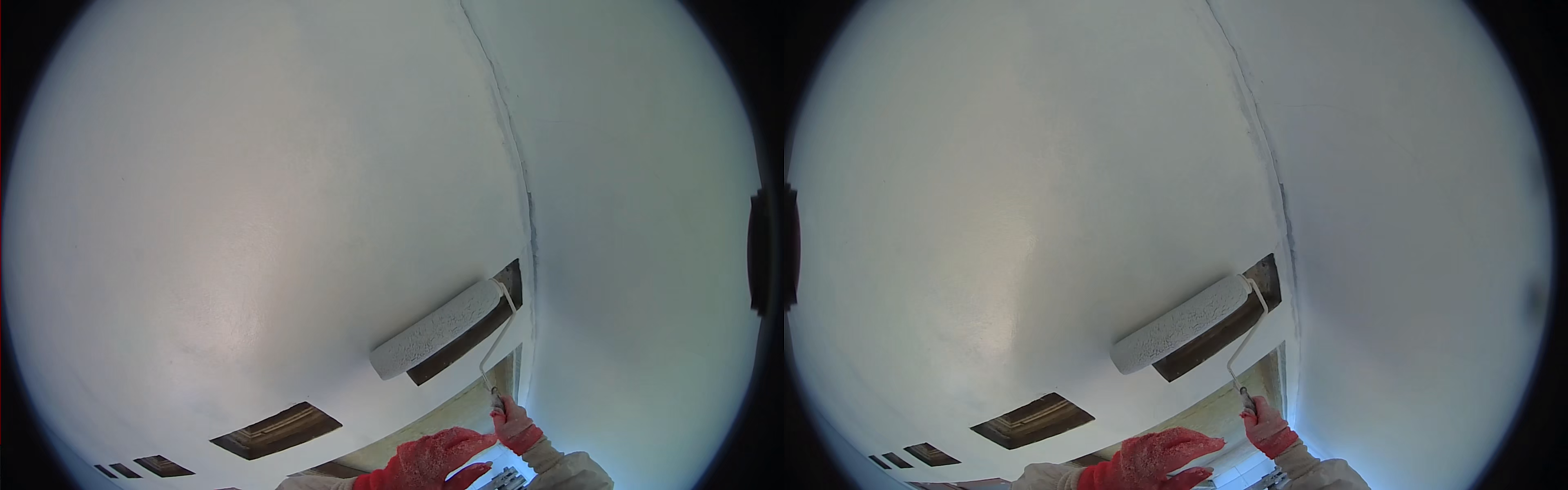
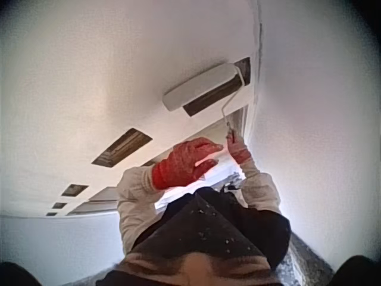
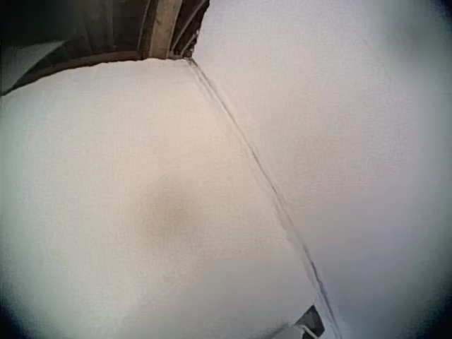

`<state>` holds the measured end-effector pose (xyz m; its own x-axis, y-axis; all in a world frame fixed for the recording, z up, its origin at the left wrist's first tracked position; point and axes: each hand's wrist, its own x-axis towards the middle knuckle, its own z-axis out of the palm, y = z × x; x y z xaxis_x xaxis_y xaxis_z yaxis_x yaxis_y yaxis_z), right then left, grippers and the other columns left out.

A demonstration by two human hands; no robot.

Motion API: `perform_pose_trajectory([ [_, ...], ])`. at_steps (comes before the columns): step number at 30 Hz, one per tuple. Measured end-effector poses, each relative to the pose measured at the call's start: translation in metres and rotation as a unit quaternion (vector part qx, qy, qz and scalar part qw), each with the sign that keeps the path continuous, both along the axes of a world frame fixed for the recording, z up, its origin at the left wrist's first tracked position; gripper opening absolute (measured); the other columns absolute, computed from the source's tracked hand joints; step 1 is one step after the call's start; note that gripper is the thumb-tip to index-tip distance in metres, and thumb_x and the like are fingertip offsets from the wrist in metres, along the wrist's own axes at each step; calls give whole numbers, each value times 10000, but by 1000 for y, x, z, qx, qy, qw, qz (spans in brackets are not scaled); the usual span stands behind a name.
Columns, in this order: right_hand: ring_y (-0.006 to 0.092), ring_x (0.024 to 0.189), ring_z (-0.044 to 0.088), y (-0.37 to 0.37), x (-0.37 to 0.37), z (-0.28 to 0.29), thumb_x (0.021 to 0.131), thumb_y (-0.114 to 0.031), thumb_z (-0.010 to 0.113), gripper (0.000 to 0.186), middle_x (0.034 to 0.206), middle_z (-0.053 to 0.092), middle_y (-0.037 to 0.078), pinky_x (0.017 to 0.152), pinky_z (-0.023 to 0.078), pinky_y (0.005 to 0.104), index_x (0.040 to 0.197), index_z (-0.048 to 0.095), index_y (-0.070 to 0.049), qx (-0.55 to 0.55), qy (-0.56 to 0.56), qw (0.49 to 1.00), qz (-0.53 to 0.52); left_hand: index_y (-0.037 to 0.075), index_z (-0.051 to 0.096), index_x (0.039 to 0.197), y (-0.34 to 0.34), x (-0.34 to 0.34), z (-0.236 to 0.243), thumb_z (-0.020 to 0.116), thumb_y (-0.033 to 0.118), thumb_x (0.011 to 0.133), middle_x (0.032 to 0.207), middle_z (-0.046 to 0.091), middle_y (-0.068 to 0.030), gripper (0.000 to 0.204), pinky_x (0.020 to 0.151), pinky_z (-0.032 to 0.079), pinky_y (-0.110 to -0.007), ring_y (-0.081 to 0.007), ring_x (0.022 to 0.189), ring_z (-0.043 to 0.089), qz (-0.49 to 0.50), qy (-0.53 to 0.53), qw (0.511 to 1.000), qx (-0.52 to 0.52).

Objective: The person uses a paint roller to apply white paint to a ceiling, periodically moving the roller back and forth across different sections.

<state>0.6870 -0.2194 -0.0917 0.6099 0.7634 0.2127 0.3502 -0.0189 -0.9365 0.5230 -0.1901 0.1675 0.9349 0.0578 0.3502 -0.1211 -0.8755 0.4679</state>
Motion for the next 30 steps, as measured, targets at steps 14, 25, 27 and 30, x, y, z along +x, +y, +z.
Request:
perform_pose_trajectory([
  [14,391,766,622,19,-6,-29,878,-171,514,179,810,628,200,672,485,450,1004,533,-45,62,-12,998,-21,115,596,1150,-11,-9,4,619,232,870,1036,630,-155,304,715,512,-404,-343,855,629,37,5,998,44],
  [25,414,840,566,-3,17,156,942,-218,509,193,893,573,230,678,461,472,1034,501,-49,97,-93,990,-35,140,596,1151,15,-26,22,656,206,838,1010,638,-115,326,647,516,-373,-299,811,635,18,-70,988,138],
  [27,354,746,619,15,29,195,885,-165,506,155,786,619,181,666,476,430,973,543,-43,125,-87,986,-60,128,589,1154,20,-30,28,658,203,834,1004,638,-116,336,641,516,-370,-297,808,636,26,-100,978,183],
  [30,259,604,540,32,46,269,919,-181,491,148,669,531,131,570,433,363,893,528,-40,210,-128,968,-48,107,576,1164,28,-44,44,660,197,831,995,639,-116,356,624,511,-364,-291,797,636,24,-131,969,208],
])
